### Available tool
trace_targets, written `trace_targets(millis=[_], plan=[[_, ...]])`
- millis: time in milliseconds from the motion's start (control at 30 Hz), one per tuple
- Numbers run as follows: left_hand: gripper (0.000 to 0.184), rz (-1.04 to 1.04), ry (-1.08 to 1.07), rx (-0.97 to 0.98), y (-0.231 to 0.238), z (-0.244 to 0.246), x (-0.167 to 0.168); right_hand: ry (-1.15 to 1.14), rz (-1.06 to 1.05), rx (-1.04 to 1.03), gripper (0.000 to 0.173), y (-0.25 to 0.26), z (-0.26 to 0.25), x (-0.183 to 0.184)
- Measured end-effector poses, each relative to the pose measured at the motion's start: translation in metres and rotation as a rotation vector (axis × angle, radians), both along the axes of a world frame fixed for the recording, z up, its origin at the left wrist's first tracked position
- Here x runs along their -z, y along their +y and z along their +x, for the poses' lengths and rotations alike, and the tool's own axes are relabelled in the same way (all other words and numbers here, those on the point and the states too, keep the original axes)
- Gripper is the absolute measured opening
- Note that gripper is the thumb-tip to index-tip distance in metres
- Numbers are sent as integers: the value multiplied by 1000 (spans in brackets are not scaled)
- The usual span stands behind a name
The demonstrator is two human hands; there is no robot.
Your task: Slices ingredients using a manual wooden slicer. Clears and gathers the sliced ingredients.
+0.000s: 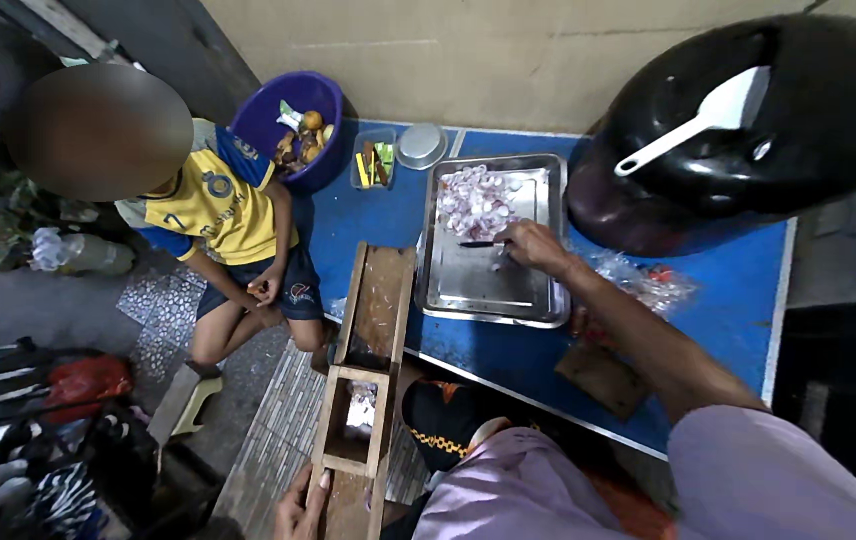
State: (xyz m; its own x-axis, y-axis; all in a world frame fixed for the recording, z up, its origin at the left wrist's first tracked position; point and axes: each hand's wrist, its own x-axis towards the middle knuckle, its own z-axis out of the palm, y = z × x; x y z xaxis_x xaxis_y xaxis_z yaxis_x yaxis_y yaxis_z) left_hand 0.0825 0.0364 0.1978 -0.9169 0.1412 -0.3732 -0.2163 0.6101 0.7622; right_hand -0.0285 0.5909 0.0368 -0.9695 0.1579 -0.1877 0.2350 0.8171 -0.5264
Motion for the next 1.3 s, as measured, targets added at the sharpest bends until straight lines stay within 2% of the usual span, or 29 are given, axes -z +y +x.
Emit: trace_targets(millis=[100,233,367,433,467,533,567,633,667,767,833,867,900,1000,1067,1167,1300], plan=[[29,13,-2,-1,-2,0,4,-82,23,-176,23,20,14,-8],[29,20,-5,6,0,-2,4,-223,115,-181,22,22,21,-30],[28,37,-4,-6,0,-1,8,-75,170,-144,27,46,-7,19],[29,34,-13,-7,-1,0,8,13,176,-63,27,45,-16,27],[28,25,-11,-3,0,0,8,2,176,-8,29,39,-18,18],[29,14,-1,3,-1,0,8,-246,101,21,35,24,-21,-39],[29,6,11,14,-3,0,9,-247,89,29,35,23,-22,-46],[29,-2,13,20,-8,1,13,0,160,30,30,38,-16,-9],[30,6,5,12,-9,1,13,-3,194,13,27,43,-12,-6],[28,30,-12,-4,-6,2,10,-119,293,-12,15,44,-1,-12],[27,29,1,1,-5,1,9,-99,276,27,14,26,12,-37],[28,29,6,1,-6,1,11,-162,214,49,18,10,17,-67],[30,24,6,-1,-7,2,12,-167,165,70,21,2,19,-82],[34,-38,16,8,-9,3,14,85,38,104,32,10,16,-40],[36,-57,34,11,-11,5,15,115,-174,178,34,-10,24,-36],[36,-44,67,16,-14,7,14,97,-604,437,34,-74,56,-37],[33,2,68,1,-20,11,10,-116,-1084,645,20,-155,96,-21]])
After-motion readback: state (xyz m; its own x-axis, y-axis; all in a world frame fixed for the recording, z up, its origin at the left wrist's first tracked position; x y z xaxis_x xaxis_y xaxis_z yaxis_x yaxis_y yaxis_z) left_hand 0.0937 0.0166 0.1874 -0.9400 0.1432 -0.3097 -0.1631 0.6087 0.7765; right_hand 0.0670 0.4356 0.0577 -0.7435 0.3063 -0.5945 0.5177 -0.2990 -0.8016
